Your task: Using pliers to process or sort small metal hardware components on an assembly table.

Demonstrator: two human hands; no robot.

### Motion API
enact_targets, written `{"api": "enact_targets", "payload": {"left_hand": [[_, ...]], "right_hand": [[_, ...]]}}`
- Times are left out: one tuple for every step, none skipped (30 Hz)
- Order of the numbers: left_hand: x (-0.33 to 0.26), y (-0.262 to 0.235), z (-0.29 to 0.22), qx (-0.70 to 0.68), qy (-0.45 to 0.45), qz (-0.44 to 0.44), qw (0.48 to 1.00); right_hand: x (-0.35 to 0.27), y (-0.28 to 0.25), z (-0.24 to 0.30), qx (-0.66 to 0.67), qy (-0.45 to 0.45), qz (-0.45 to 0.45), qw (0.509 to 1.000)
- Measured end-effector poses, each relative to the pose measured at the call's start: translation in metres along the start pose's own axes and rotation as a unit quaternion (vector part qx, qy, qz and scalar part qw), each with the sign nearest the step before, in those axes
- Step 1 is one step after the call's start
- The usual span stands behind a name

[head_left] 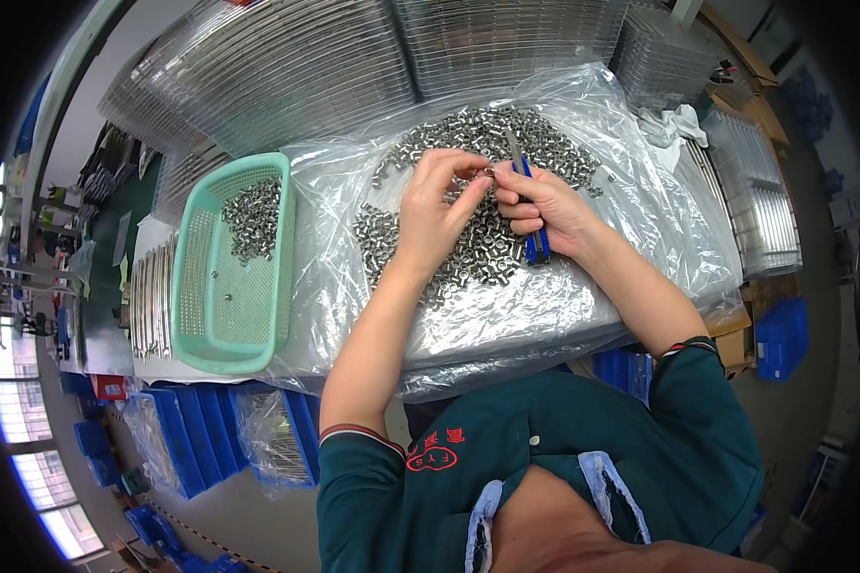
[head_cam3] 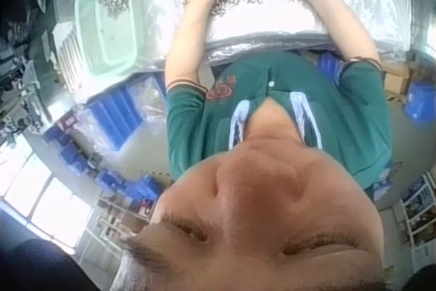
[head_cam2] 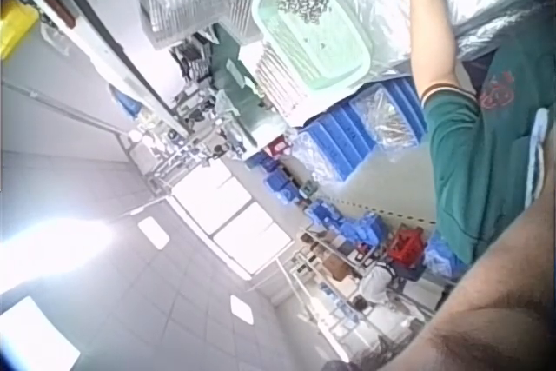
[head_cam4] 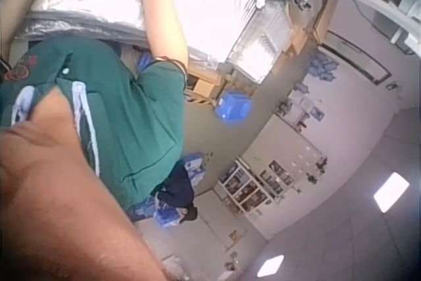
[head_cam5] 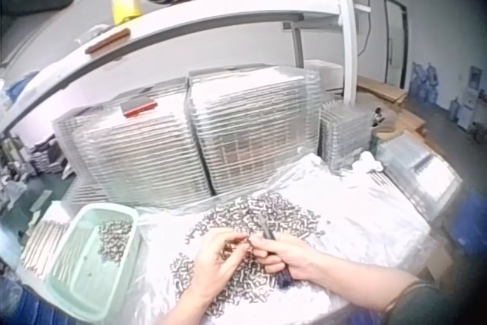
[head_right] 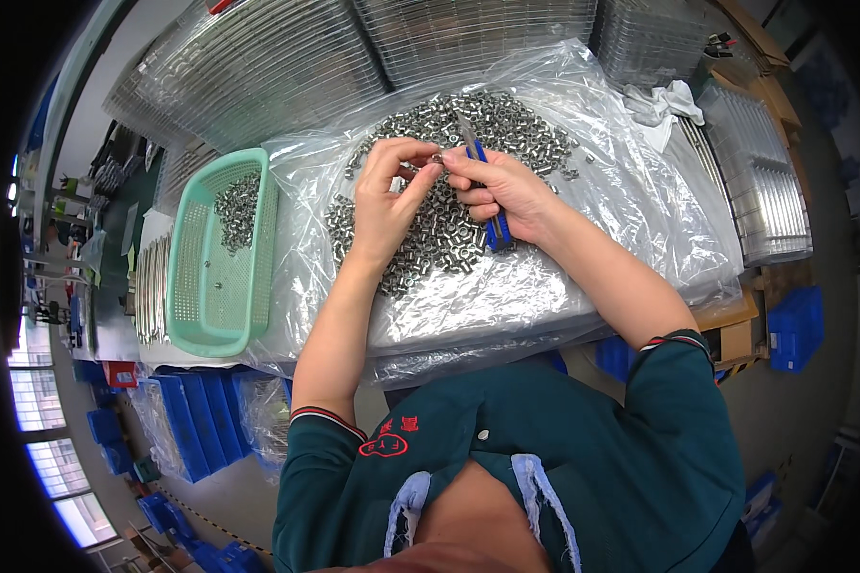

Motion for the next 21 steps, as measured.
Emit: {"api": "enact_targets", "payload": {"left_hand": [[0.000, 0.001, 0.001, 0.000, -0.003, 0.003, 1.000], [0.000, 0.000, 0.001, 0.000, -0.003, 0.003, 1.000], [-0.001, 0.001, 0.005, -0.017, -0.020, 0.005, 1.000], [-0.001, 0.001, 0.009, -0.035, -0.038, 0.008, 0.999], [-0.001, 0.001, 0.008, -0.035, -0.038, 0.008, 0.999], [-0.001, 0.002, 0.010, -0.044, -0.050, 0.011, 0.998], [-0.002, 0.003, 0.012, -0.053, -0.062, 0.013, 0.997], [-0.001, 0.002, 0.012, -0.053, -0.062, 0.013, 0.997], [-0.001, 0.004, 0.013, -0.074, -0.066, 0.023, 0.995], [-0.001, 0.006, 0.014, -0.095, -0.069, 0.033, 0.993], [-0.001, 0.006, 0.015, -0.094, -0.069, 0.033, 0.993], [-0.003, 0.007, 0.020, -0.122, -0.086, 0.036, 0.988], [-0.004, 0.007, 0.024, -0.149, -0.102, 0.039, 0.983], [-0.003, 0.007, 0.024, -0.149, -0.102, 0.040, 0.983], [-0.004, 0.007, 0.026, -0.160, -0.111, 0.045, 0.980], [-0.004, 0.009, 0.028, -0.171, -0.121, 0.051, 0.976], [-0.003, 0.009, 0.026, -0.171, -0.121, 0.051, 0.976], [-0.003, 0.010, 0.025, -0.179, -0.134, 0.048, 0.974], [-0.003, 0.010, 0.026, -0.187, -0.147, 0.044, 0.970], [-0.004, 0.011, 0.027, -0.186, -0.147, 0.044, 0.971], [-0.007, 0.011, 0.032, -0.241, -0.165, 0.032, 0.956]], "right_hand": [[0.000, -0.001, 0.000, -0.001, -0.001, -0.003, 1.000], [0.000, 0.000, 0.001, -0.001, -0.001, -0.003, 1.000], [0.000, 0.000, 0.001, -0.005, 0.002, -0.002, 1.000], [0.000, 0.001, 0.000, -0.010, 0.004, -0.002, 1.000], [0.000, 0.000, 0.000, -0.010, 0.004, -0.002, 1.000], [0.000, -0.001, 0.000, -0.012, 0.005, -0.002, 1.000], [0.000, -0.002, -0.001, -0.015, 0.005, -0.003, 1.000], [0.000, -0.001, -0.001, -0.015, 0.005, -0.003, 1.000], [0.000, -0.002, 0.000, -0.015, 0.001, -0.007, 1.000], [0.000, -0.001, 0.001, -0.015, -0.003, -0.011, 1.000], [-0.001, 0.000, 0.002, -0.015, -0.003, -0.010, 1.000], [-0.001, 0.001, 0.001, -0.028, 0.002, -0.012, 1.000], [-0.001, 0.001, 0.001, -0.040, 0.007, -0.013, 0.999], [-0.001, 0.001, 0.001, -0.040, 0.007, -0.014, 0.999], [-0.001, 0.001, 0.001, -0.038, 0.003, -0.010, 0.999], [-0.001, 0.001, 0.001, -0.035, 0.000, -0.007, 0.999], [-0.001, 0.001, 0.001, -0.035, 0.000, -0.007, 0.999], [-0.002, 0.001, 0.001, -0.033, 0.000, -0.009, 0.999], [-0.002, 0.000, 0.001, -0.032, -0.001, -0.011, 0.999], [-0.001, 0.000, 0.001, -0.032, -0.001, -0.011, 0.999], [0.000, -0.001, 0.000, -0.055, -0.003, -0.012, 0.998]]}}
Point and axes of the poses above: each hand's wrist, its own x-axis towards the middle knuckle, its own y-axis out of the palm, z = x × y, the point moved 10 cm from there along x, towards the middle knuckle, and after that the axes turned 9 degrees about -x, right-handed, at the moved point
